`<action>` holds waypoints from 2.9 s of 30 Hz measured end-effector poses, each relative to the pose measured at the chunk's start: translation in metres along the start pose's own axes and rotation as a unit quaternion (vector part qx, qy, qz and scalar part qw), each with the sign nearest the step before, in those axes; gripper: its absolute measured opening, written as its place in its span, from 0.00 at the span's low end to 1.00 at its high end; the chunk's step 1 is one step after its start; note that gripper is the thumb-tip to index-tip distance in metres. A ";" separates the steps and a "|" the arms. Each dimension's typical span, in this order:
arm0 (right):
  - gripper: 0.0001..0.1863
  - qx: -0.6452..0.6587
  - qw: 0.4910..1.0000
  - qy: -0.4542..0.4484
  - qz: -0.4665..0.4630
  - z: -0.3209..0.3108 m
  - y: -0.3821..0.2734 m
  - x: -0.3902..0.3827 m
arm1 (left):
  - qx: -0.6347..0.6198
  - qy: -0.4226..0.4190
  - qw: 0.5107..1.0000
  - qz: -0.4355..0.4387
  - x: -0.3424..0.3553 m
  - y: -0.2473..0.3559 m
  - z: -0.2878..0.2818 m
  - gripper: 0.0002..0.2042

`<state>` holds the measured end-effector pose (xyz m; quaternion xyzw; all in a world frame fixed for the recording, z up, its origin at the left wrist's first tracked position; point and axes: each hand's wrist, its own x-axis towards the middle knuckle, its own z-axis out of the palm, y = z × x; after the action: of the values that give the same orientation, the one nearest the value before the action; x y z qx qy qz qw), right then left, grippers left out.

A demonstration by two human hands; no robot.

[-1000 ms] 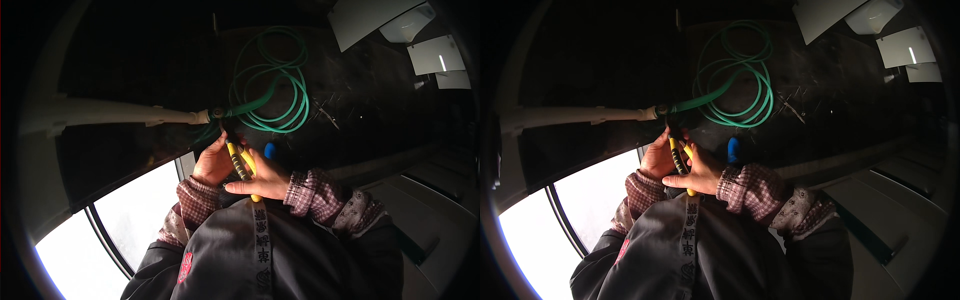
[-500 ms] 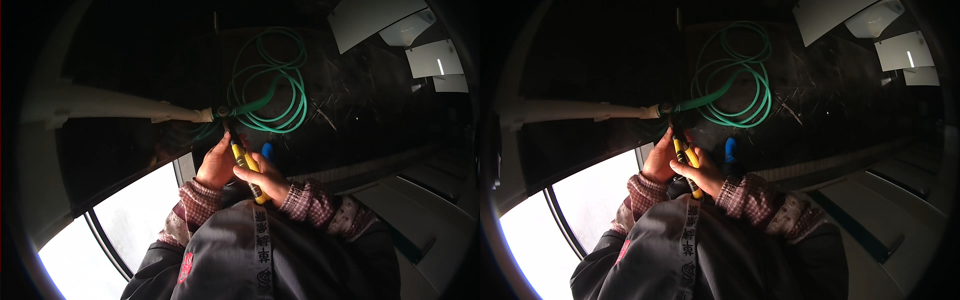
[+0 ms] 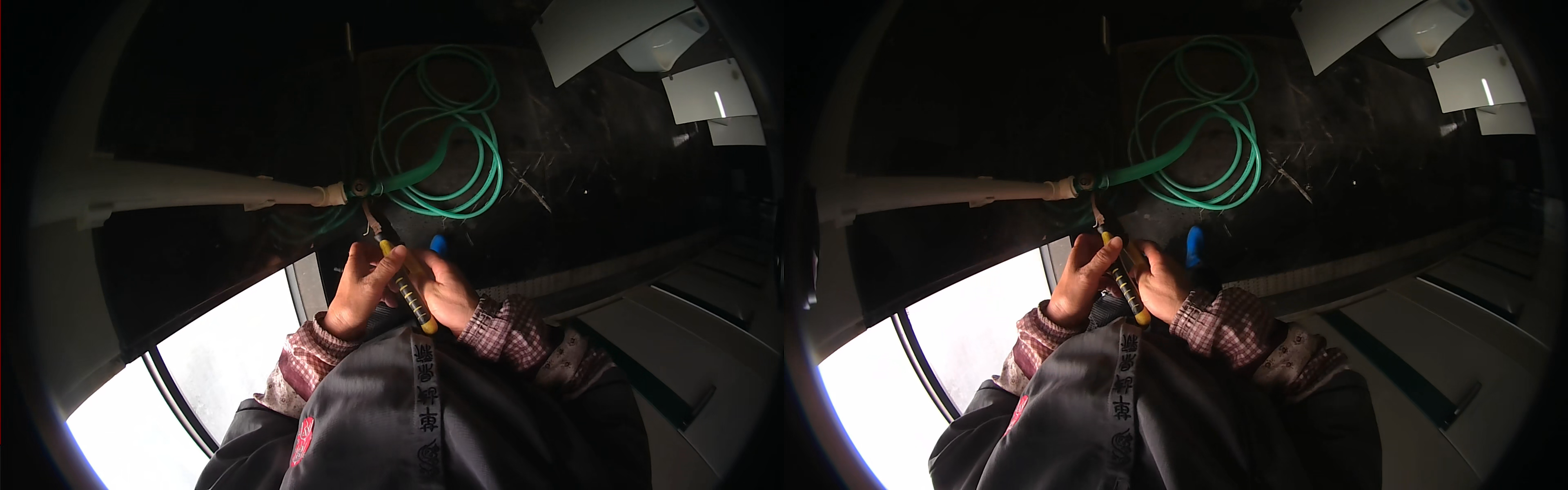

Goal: Using pliers to repair or secure a connection on a green water hose.

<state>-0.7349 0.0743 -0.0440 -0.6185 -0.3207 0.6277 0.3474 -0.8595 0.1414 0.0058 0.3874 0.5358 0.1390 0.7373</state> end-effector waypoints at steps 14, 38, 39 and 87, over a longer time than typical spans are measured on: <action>0.17 -0.025 0.998 -0.024 0.053 -0.015 -0.025 -0.007 | -0.166 -0.055 0.984 -0.034 -0.008 -0.007 -0.001 0.14; 0.36 0.054 0.997 -0.061 0.005 0.001 -0.026 -0.011 | -0.147 -0.107 0.983 -0.018 -0.006 -0.002 -0.008 0.20; 0.35 0.018 0.998 -0.060 0.011 -0.002 -0.034 -0.013 | -0.147 -0.108 0.983 -0.018 -0.006 -0.001 -0.007 0.20; 0.10 0.327 0.903 -0.221 0.169 -0.006 -0.031 -0.025 | -0.318 -0.133 0.939 -0.005 0.027 -0.024 -0.006 0.16</action>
<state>-0.7281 0.0710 -0.0044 -0.3603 -0.0568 0.8673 0.3388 -0.8599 0.1449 -0.0311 0.1454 0.3628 0.2457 0.8871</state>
